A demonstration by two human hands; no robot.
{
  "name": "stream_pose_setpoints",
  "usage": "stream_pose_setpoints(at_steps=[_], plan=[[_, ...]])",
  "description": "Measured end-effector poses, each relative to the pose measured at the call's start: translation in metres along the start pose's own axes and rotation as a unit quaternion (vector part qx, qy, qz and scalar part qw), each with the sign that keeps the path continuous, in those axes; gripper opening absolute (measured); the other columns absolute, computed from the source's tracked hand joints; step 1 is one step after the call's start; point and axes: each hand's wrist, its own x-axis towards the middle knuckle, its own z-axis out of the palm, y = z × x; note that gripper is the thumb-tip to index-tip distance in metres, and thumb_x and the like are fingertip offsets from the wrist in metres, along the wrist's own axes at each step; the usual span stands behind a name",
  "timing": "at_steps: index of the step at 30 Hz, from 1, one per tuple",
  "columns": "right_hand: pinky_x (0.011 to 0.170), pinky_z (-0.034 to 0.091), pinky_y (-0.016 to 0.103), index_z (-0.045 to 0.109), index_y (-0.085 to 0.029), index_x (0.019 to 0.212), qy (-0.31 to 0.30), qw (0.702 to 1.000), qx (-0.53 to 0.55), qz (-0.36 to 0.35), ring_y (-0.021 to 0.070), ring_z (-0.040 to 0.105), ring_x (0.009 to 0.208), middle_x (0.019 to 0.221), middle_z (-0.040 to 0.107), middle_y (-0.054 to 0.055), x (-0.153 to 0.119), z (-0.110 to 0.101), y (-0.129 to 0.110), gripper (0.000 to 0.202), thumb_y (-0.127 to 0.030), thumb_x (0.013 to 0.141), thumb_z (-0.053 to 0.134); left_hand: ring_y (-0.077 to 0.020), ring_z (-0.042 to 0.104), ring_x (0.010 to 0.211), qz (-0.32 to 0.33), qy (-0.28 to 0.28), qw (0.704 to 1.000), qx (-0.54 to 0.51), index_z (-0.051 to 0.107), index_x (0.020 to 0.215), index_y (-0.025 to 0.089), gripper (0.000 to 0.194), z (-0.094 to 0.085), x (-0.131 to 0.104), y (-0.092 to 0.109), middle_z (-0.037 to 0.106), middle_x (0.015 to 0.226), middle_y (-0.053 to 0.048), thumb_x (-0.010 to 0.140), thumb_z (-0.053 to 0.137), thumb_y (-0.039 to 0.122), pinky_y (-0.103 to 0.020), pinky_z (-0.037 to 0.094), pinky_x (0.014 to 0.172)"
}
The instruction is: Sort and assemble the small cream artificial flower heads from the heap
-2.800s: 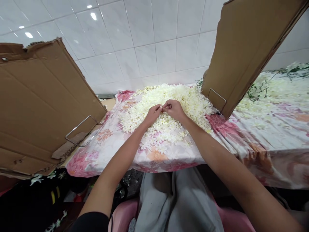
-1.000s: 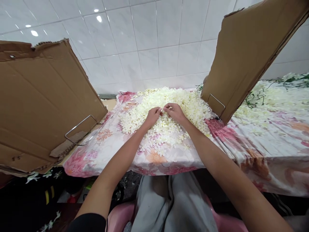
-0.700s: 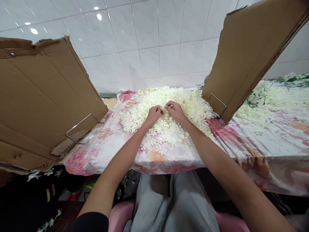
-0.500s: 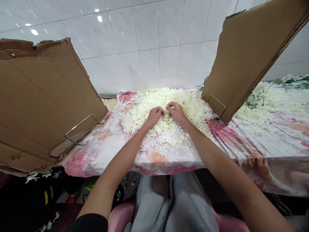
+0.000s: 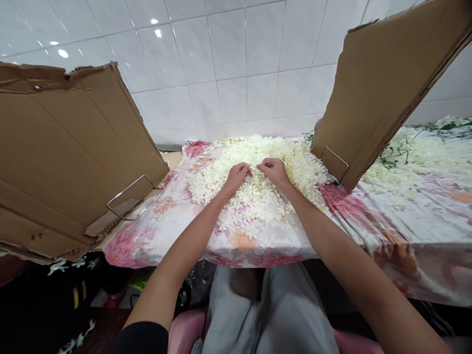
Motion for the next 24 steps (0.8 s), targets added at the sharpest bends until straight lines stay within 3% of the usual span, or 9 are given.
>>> stream_pose_setpoints(at_steps=[5, 11, 24], plan=[[0.053, 0.039, 0.026, 0.08, -0.018, 0.091, -0.051, 0.998, -0.015, -0.039, 0.013, 0.05, 0.058, 0.079, 0.07, 0.004, -0.001, 0.005, 0.0, 0.034, -0.047, 0.073, 0.077, -0.016, 0.059, 0.068, 0.026, -0.002, 1.0, -0.006, 0.067, 0.077, 0.018, 0.035, 0.0, 0.0, -0.004, 0.074, 0.079, -0.005, 0.099, 0.05, 0.04, -0.028, 0.046, 0.067], [0.059, 0.043, 0.029, 0.08, -0.019, 0.085, -0.057, 0.994, -0.065, -0.072, 0.0172, 0.057, 0.065, 0.082, 0.074, 0.007, 0.001, 0.004, 0.005, 0.031, -0.049, 0.084, 0.069, -0.0166, 0.059, 0.07, 0.033, -0.015, 0.999, 0.003, 0.068, 0.075, 0.018, 0.039, 0.0, 0.005, -0.01, 0.071, 0.077, -0.005, 0.099, 0.051, 0.044, -0.029, 0.046, 0.07], [0.059, 0.044, 0.027, 0.074, -0.017, 0.076, -0.049, 0.997, -0.039, -0.052, 0.0171, 0.061, 0.066, 0.073, 0.071, 0.005, 0.003, 0.004, 0.004, 0.023, -0.037, 0.081, 0.063, -0.016, 0.055, 0.066, 0.038, -0.011, 0.999, 0.018, 0.067, 0.074, 0.018, 0.041, 0.002, 0.006, -0.013, 0.07, 0.075, -0.004, 0.1, 0.05, 0.044, -0.029, 0.043, 0.069]])
